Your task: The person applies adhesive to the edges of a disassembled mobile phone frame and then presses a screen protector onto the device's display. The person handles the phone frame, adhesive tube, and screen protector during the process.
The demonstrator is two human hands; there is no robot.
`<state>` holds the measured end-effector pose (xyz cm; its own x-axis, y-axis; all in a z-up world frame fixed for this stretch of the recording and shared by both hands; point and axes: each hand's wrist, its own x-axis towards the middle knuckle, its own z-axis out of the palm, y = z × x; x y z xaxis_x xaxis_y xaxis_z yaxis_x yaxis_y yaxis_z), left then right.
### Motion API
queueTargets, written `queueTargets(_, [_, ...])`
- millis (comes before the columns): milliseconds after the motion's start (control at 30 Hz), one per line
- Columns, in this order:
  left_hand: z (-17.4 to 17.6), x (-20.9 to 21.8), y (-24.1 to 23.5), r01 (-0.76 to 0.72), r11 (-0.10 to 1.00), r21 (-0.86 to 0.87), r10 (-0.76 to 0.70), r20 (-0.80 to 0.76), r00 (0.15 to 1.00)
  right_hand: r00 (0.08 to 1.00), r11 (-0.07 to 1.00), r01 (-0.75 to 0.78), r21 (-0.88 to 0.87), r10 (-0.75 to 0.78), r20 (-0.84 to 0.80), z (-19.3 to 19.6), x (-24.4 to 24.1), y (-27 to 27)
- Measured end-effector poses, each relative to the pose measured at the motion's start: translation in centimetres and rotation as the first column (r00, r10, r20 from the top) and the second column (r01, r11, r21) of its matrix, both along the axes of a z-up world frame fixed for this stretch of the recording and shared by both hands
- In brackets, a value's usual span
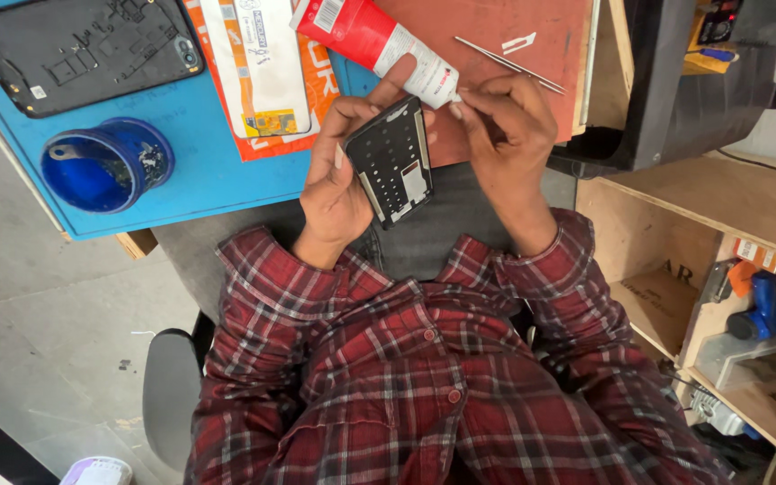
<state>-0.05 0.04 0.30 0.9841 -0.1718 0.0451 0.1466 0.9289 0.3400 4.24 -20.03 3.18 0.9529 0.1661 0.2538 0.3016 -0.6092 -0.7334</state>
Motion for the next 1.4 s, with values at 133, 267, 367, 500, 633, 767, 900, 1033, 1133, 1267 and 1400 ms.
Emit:
queueTargets(133, [0.1, 0.1, 0.1, 0.0, 1.0, -0.001, 0.0, 0.005, 1.0, 0.999, 0.999, -0.008, -0.053, 0.005, -0.048, 0.9, -0.3, -0.1])
queueTargets(267, [0.0, -0.1, 0.0, -0.002, 1.0, 0.003, 0.002, -0.004, 1.0, 0.995, 0.997, 0.043, -0.062, -0.048, -0.082, 0.7, -0.5, -0.1])
queueTargets(367, [-0.1, 0.0, 0.1, -0.002, 1.0, -0.002, 0.002, -0.002, 1.0, 0.997, 0.978, -0.04, -0.204, 0.052, 0.05, 0.7, -0.2, -0.4])
queueTargets(500, [0.1, 0.1, 0.1, 0.003, 1.0, 0.008, -0.003, -0.002, 1.0, 0.999, 0.985, -0.032, -0.167, 0.027, -0.036, 1.0, -0.2, -0.4])
queueTargets(633, [0.2, -0.1, 0.1, -0.007, 1.0, 0.02, 0.007, -0.004, 1.0, 0.982, 0.998, 0.061, -0.032, -0.066, -0.176, 0.9, -0.1, 0.1])
queueTargets(767, [0.2, -0.1, 0.1, -0.01, 1.0, 0.019, 0.01, -0.013, 1.0, 0.998, 0.975, -0.046, -0.219, 0.053, 0.029, 1.2, -0.2, 0.2])
queueTargets(900, [0.0, 0.0, 0.0, -0.009, 0.999, -0.038, 0.008, -0.026, 1.0, 1.0, 0.986, -0.014, -0.166, 0.011, -0.023, 1.5, -0.3, 0.4])
queueTargets(1033, [-0.2, -0.1, 0.1, 0.001, 0.997, -0.076, -0.004, -0.038, 0.999, 1.0, 0.991, -0.024, -0.128, 0.025, 0.005, 1.2, -0.3, 0.5])
queueTargets(1133, [-0.2, -0.1, 0.0, 0.0, 0.995, -0.095, -0.004, -0.037, 0.999, 0.998, 0.985, -0.02, -0.174, 0.03, 0.052, 1.1, -0.3, 0.5])
queueTargets(1267, [0.2, 0.0, 0.2, 0.017, 0.99, -0.139, -0.023, -0.039, 0.999, 0.999, 0.986, -0.022, -0.163, 0.03, 0.045, 1.1, -0.3, 0.5])
queueTargets(1400, [0.4, 0.1, 0.5, 0.039, 0.979, -0.2, -0.045, -0.025, 0.999, 0.997, 0.986, -0.028, -0.167, 0.041, 0.071, 1.0, -0.2, 0.6])
